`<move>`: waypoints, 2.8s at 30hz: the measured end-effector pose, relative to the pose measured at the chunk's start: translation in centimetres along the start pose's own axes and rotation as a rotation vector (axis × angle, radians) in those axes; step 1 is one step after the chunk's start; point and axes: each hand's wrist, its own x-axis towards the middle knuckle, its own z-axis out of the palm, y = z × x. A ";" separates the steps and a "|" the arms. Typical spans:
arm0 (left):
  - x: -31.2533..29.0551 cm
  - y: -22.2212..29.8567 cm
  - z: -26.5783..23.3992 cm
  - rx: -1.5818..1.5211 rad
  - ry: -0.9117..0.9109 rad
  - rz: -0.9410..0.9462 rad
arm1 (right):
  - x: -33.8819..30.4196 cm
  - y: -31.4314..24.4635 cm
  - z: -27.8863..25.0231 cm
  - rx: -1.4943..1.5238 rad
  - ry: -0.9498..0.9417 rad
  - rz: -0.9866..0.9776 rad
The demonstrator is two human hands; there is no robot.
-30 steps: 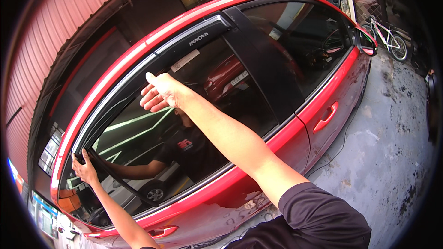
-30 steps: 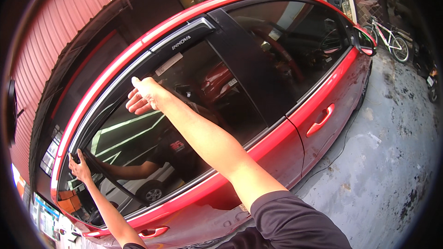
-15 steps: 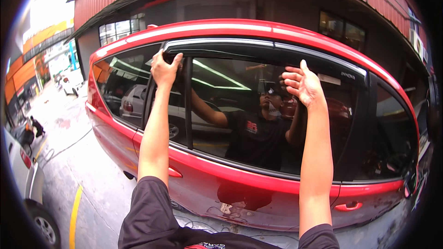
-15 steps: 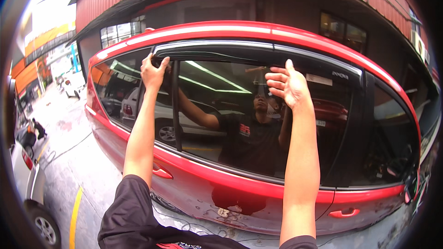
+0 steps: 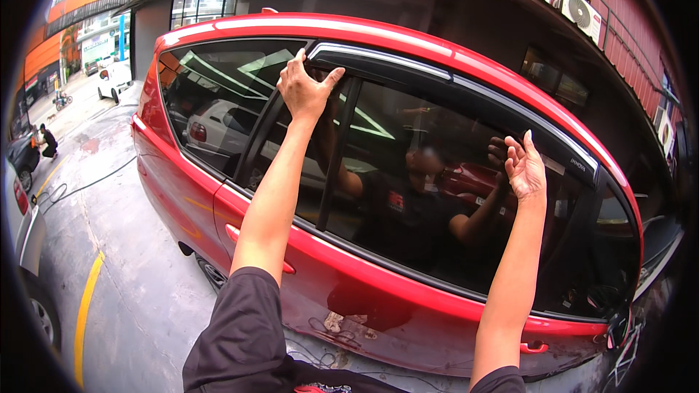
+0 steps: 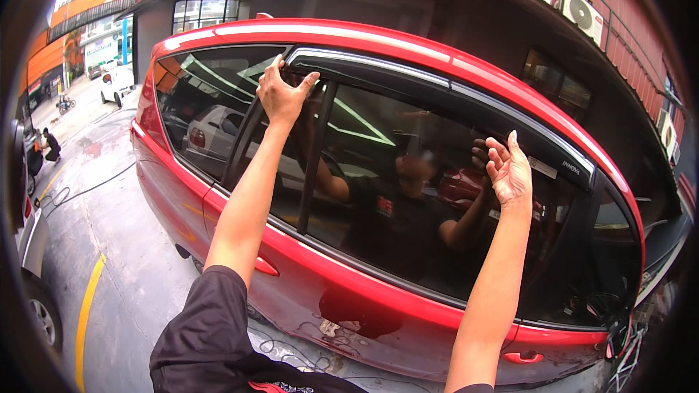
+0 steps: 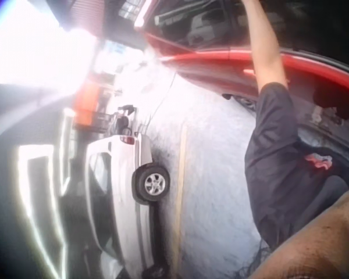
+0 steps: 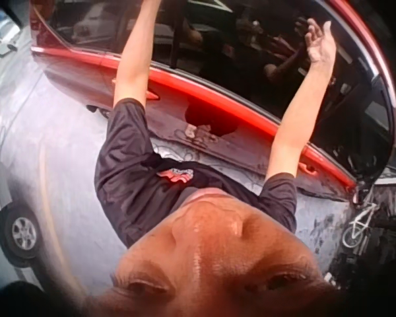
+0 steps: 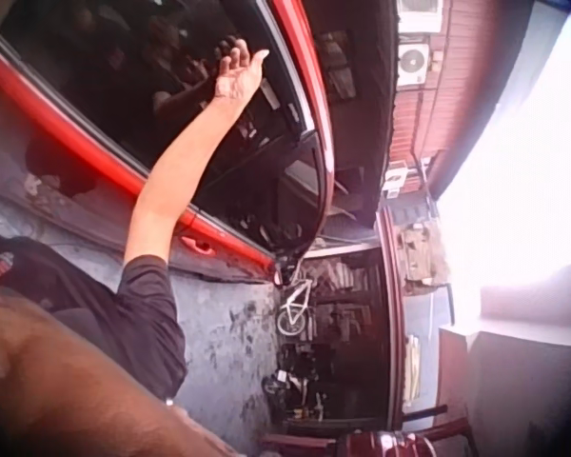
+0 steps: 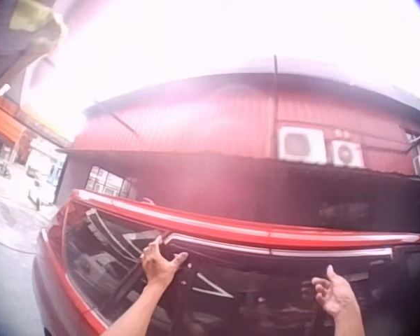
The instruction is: The person measures and installs black window visors onto the side windows of a red car. They use a utility knife to trim the visors, a squeegee to press them into place, and a spray bottle with a cloth to clean the windows before and after installation.
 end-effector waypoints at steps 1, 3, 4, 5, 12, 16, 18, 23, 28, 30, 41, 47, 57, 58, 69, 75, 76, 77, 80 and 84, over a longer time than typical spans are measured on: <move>0.1 0.0 0.1 -0.003 0.002 0.001 | 0.2 0.1 -0.1 0.009 0.008 -0.003; 0.0 0.1 0.2 -0.006 0.005 0.002 | 0.4 0.0 -0.4 0.016 0.024 -0.011; 0.1 0.1 0.2 -0.010 0.030 0.023 | 0.4 0.0 -0.4 0.019 0.029 -0.013; 0.2 0.0 0.2 -0.010 0.042 0.041 | 0.4 0.0 -0.4 0.021 0.034 -0.014; 0.4 -0.4 -0.3 0.031 0.026 0.077 | 0.4 -0.2 -0.5 0.012 0.046 -0.003; 0.0 0.7 -0.1 0.058 0.073 0.150 | 0.3 -0.4 -1.4 -0.080 0.115 -0.037; 0.4 0.6 -1.0 0.123 0.084 0.218 | 0.3 0.6 0.0 -0.125 0.157 -0.062; 0.9 -1.8 0.4 0.180 0.019 0.143 | 0.2 1.1 1.0 -0.073 0.096 -0.059; 1.2 -2.5 1.7 0.231 -0.013 0.101 | -0.5 0.2 0.6 0.056 -0.013 -0.062; 0.2 -2.1 2.4 0.180 -0.066 0.104 | -1.0 0.3 -0.7 0.126 -0.049 -0.096; -9.9 -0.5 -15.3 -1.498 -0.158 -0.667 | -22.1 5.5 -1.1 0.282 -0.169 -0.272; -22.2 -2.4 -25.0 -1.137 0.083 -0.977 | -37.3 10.1 -11.8 0.231 -0.250 0.085; -31.3 2.1 -44.0 -1.014 -0.132 -1.442 | -54.5 17.0 -16.1 0.202 -0.473 0.564; -31.9 2.4 -45.0 -0.912 -0.101 -1.455 | -55.6 16.6 -15.2 0.189 -0.484 0.614; -33.3 5.0 -56.8 -0.693 0.192 -1.646 | -61.4 18.1 -12.3 0.049 -0.650 0.463; -31.6 4.2 -65.5 -1.131 0.259 -1.528 | -65.7 22.7 -10.5 0.186 -0.397 0.706; -31.1 4.3 -66.5 -1.186 0.271 -1.488 | -67.0 22.8 -9.5 0.270 -0.381 0.717; -30.7 3.5 -68.2 -1.244 0.242 -1.410 | -68.4 23.1 -8.2 0.357 -0.374 0.743; -29.1 2.5 -72.6 -1.260 0.228 -1.235 | -74.5 28.2 -9.1 0.097 -0.572 0.936; -27.9 2.6 -77.5 -1.171 0.210 -1.078 | -79.8 25.7 -2.9 -0.396 -1.098 1.214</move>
